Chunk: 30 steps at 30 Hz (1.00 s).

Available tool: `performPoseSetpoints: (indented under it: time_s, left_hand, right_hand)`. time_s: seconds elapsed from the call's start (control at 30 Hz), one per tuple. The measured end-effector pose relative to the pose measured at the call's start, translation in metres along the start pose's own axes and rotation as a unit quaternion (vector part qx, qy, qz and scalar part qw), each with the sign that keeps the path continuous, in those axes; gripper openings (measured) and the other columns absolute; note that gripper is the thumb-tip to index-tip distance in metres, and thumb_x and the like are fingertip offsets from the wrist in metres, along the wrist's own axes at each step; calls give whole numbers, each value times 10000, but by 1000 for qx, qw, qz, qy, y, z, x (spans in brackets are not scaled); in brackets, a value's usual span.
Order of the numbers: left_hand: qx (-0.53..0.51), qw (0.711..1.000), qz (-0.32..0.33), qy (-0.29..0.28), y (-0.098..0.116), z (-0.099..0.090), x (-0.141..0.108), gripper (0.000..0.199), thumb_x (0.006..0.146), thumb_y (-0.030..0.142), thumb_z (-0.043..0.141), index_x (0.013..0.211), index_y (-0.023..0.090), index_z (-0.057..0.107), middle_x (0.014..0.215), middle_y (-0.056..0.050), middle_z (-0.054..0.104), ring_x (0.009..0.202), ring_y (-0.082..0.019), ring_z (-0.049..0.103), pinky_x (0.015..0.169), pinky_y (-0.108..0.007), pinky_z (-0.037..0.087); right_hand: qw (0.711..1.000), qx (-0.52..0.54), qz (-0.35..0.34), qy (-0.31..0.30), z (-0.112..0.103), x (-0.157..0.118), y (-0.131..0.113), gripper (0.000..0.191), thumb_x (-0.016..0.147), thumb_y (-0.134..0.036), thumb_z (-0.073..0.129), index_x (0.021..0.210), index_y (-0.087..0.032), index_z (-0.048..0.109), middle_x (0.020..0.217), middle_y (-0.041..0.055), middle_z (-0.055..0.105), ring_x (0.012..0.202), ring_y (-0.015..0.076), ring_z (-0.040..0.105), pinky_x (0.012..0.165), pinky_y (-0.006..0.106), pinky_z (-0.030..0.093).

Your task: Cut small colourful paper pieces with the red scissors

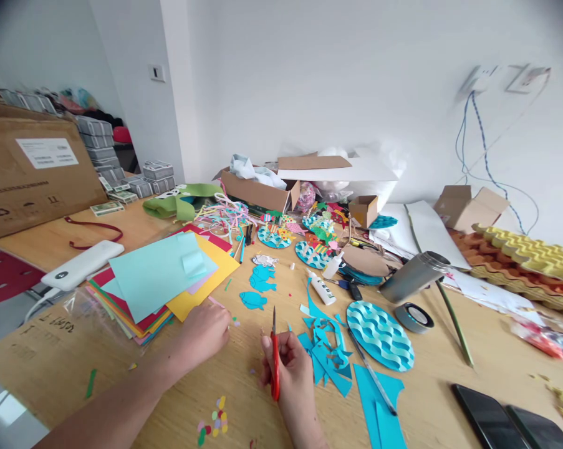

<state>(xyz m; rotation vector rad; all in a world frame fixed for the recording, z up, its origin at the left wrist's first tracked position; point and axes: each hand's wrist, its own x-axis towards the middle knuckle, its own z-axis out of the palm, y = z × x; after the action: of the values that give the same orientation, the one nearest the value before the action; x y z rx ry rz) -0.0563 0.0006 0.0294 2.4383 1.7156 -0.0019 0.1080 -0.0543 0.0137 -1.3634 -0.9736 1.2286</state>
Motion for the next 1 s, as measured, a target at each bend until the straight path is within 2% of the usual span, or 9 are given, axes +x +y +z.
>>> performPoseSetpoints:
  time_s: [0.17, 0.27, 0.33, 0.43, 0.5, 0.6, 0.7, 0.8, 1.0]
  left_hand:
    - [-89, 994, -57, 13, -11, -4, 8, 190, 757, 268, 500, 715, 182, 664, 771, -83, 679, 764, -195, 620, 655, -266, 429]
    - [-213, 974, -75, -5, -19, -2, 15, 211, 746, 280, 489, 671, 184, 661, 605, -43, 650, 615, -158, 605, 590, -245, 414]
    - [-339, 937, -69, -36, -22, 0, 17, 225, 739, 308, 490, 688, 160, 652, 507, -13, 597, 498, -129, 556, 524, -230, 393]
    - [-518, 850, -39, -84, -18, -2, 16, 228, 687, 354, 571, 702, 133, 626, 446, 35, 522, 412, -78, 459, 445, -191, 325]
    - [-583, 805, -19, -107, -12, -4, 13, 245, 653, 367, 619, 695, 126, 617, 418, 55, 482, 382, -54, 396, 404, -175, 245]
    - [-625, 769, 0, -134, -1, -3, 9, 262, 664, 375, 617, 719, 119, 633, 400, 58, 471, 362, -40, 339, 385, -183, 164]
    - [-642, 754, 0, -143, 10, 1, 7, 274, 665, 384, 619, 726, 117, 630, 407, 57, 482, 362, -40, 351, 385, -184, 174]
    - [-641, 755, -11, -138, 17, 5, 6, 287, 643, 394, 633, 719, 118, 606, 416, 59, 489, 372, -50, 395, 383, -182, 197]
    - [-641, 753, 2, -148, 17, 10, 6, 270, 665, 359, 603, 780, 115, 623, 433, 47, 522, 375, -49, 392, 392, -177, 226]
  right_hand:
    - [1000, 2, 0, 2, 1, 0, -2, 399, 647, -504, 673, 605, -194, 425, 432, -78, 476, 297, 70, 449, 308, 168, 348]
    - [1000, 2, 6, 2, 2, -1, -3, 399, 648, -506, 671, 602, -196, 424, 420, -82, 466, 289, 70, 446, 305, 165, 334]
    - [1000, 2, 7, 1, 2, -1, -2, 398, 644, -507, 674, 603, -193, 433, 426, -82, 467, 294, 71, 449, 303, 166, 335]
    - [1000, 14, 2, -9, 1, 0, 2, 384, 626, -479, 703, 620, -187, 454, 443, -84, 466, 303, 73, 450, 305, 174, 349]
    - [999, 39, -14, -16, 1, 1, 5, 374, 594, -427, 747, 642, -185, 465, 478, -83, 480, 327, 75, 461, 325, 183, 376]
    - [995, 78, -39, -39, 0, 2, 5, 361, 575, -350, 782, 709, -179, 494, 603, -52, 544, 427, 97, 530, 409, 215, 447]
    - [993, 95, -41, -60, 1, 1, 3, 339, 612, -343, 763, 741, -179, 496, 642, -44, 551, 479, 116, 565, 443, 230, 468]
    - [991, 112, -33, -60, 2, 1, 1, 330, 634, -341, 751, 730, -187, 476, 611, -65, 523, 462, 107, 557, 418, 215, 450]
    - [991, 115, -43, -56, 0, 3, 5, 323, 634, -283, 761, 720, -192, 464, 618, -76, 520, 434, 83, 534, 405, 204, 434]
